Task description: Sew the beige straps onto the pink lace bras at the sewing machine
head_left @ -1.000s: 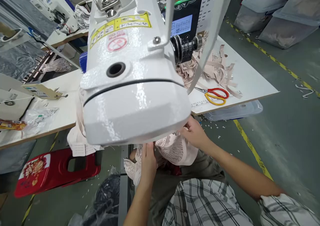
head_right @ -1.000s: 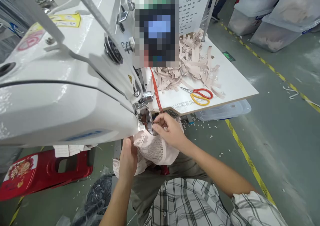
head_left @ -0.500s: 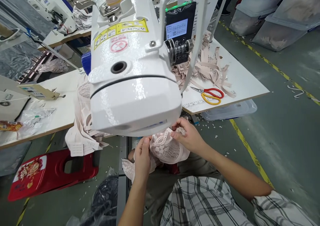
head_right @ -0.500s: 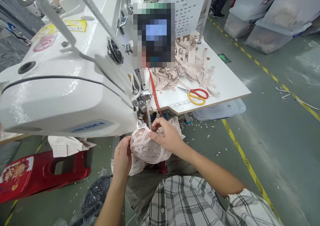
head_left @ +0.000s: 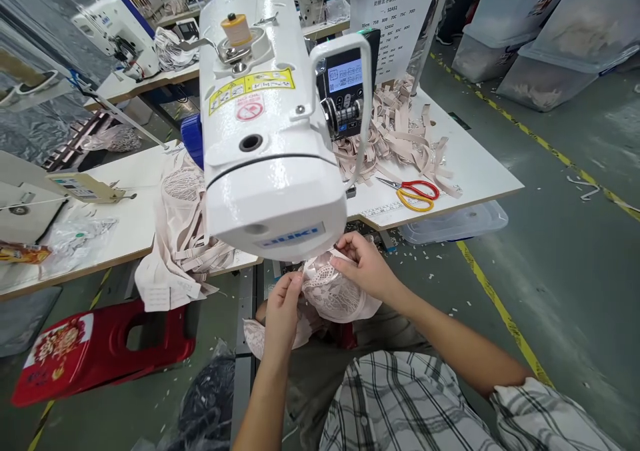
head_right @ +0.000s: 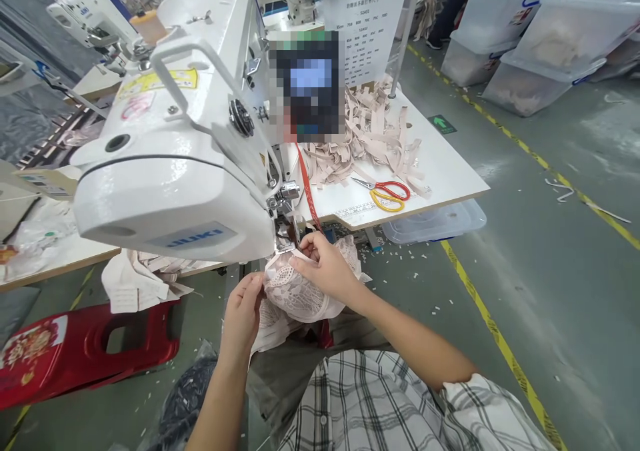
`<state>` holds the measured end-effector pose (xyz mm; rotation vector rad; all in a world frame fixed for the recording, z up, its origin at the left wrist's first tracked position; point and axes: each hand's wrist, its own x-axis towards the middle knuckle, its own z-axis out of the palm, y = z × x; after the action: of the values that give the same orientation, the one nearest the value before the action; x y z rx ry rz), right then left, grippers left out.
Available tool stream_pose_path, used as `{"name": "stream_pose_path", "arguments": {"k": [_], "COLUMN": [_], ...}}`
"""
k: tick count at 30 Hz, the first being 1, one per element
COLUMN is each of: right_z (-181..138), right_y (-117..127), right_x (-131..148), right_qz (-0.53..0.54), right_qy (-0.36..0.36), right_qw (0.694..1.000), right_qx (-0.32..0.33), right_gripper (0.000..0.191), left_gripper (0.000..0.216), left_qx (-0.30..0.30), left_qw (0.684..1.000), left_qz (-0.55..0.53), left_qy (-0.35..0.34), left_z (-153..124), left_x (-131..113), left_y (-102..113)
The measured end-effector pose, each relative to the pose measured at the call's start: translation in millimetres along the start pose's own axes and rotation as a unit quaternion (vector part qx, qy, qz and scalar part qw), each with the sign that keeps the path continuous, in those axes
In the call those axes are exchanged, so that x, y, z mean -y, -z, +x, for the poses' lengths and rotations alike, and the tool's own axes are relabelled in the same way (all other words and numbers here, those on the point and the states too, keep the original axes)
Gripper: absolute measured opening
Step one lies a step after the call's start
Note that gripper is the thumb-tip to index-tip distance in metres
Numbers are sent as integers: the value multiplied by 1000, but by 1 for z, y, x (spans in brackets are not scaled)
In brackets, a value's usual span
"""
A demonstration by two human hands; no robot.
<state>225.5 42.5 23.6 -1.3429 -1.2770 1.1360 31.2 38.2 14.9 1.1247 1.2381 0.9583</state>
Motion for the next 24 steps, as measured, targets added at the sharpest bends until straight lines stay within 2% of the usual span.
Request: {"name": "stream_pose_path", "arguments": {"k": [4,8,13,15,18,21,24], "right_z": [-4,-21,-46,-53,-57,-59,-64], "right_y": [5,19,34,35,31,24,24], "right_x": [6,10,9,10,7,-3,-18], "right_qz": [14,49,30,43,40,-29,-160], "right_qy": [-6,-31,-41,-47,-41,8,83], "right_qw": [1000,997,996,994,988,983,959], "right_qx": [7,52,67,93,140,180,220], "right_gripper": [27,27,31,29,27,33,37], "left_gripper": [35,39,44,45,50,50,36], "left_qx": [21,100,184,198,222,181,69], "left_qw": [1000,994,980,978,971,959,965], "left_qz": [1,35,72,52,-51,-165,-215], "left_qy": [8,16,31,33,70,141,135], "left_z": [-9,-22,-28,-28,-28,-30,-37], "left_x": [-2,-4,-1,-1,-6,-20,-41], "left_y": [-2,-6,-8,-14,-29,-33,-7]}}
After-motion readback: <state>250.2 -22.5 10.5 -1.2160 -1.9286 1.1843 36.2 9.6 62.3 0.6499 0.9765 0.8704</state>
